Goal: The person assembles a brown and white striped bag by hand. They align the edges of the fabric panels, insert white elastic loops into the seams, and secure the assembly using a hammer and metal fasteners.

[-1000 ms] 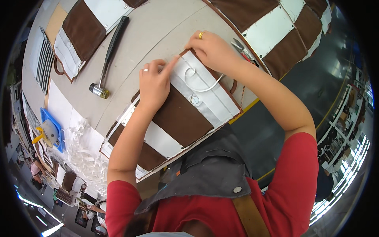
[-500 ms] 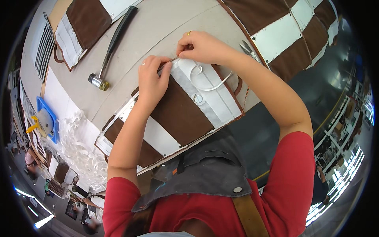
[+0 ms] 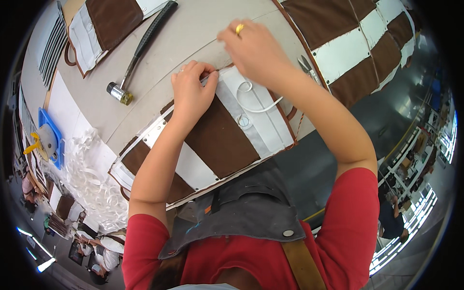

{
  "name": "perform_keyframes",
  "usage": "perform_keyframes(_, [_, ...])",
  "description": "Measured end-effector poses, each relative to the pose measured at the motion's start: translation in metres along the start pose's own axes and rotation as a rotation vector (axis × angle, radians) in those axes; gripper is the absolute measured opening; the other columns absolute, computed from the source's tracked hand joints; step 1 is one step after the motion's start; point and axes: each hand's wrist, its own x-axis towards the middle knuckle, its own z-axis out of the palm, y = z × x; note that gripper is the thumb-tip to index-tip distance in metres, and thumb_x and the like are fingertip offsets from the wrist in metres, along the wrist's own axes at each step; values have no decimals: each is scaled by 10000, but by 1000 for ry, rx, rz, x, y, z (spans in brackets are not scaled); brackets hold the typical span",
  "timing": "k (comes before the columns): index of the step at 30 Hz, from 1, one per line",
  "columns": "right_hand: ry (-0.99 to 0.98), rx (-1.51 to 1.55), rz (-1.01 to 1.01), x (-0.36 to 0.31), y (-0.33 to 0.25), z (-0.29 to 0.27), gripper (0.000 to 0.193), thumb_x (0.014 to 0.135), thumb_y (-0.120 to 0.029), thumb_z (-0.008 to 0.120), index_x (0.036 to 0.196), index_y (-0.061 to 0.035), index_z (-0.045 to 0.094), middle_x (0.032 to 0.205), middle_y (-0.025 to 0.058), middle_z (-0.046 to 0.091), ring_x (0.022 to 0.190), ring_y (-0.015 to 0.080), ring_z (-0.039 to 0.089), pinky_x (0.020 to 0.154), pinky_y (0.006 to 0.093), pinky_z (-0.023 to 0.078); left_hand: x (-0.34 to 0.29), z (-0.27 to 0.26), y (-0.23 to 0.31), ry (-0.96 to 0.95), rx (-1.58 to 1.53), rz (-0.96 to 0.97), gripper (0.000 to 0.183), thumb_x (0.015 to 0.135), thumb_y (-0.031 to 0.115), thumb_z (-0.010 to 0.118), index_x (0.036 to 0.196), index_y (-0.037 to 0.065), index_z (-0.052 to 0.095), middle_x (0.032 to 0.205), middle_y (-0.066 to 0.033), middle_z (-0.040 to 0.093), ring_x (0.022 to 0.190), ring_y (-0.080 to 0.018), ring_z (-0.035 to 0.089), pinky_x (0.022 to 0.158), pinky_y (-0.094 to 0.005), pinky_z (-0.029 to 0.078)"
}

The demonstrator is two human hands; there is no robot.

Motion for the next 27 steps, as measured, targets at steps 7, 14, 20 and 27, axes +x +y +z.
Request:
perform_keyframes(7, [-90,84,9,-47,-31,11,344,722,-12,590,1063,18,620,968,67,590,895,207,574,750,318,475,1,3,-3,15,-58,11,68,803,134,638,788,68,632,762,-24,586,728,-193,537,722,-352,310])
perform_keyframes(14, [-153,-20,36,-47,-39,12,375,732,-2,581,1106,7,609,1025,62,590,880,211,581,771,323,488,-2,9,-2,61,-13,27,50,808,111,640,798,66,622,774,-18,586,747,-193,537,721,-346,304])
perform_keyframes(20, [-116,103,121,-45,-33,14,313,749,-4,581,1061,-14,610,1007,54,579,870,224,572,744,329,477,-10,3,-12,73,3,190,116,797,87,660,896,81,599,836,-28,584,809,-213,542,735,-349,330])
perform_keyframes(27, [-50,402,230,-27,-18,19,146,780,6,603,920,-35,611,860,70,550,798,256,554,681,349,454,-17,9,-20,121,-6,250,163,767,33,675,904,93,610,873,-9,584,816,-201,537,723,-336,340])
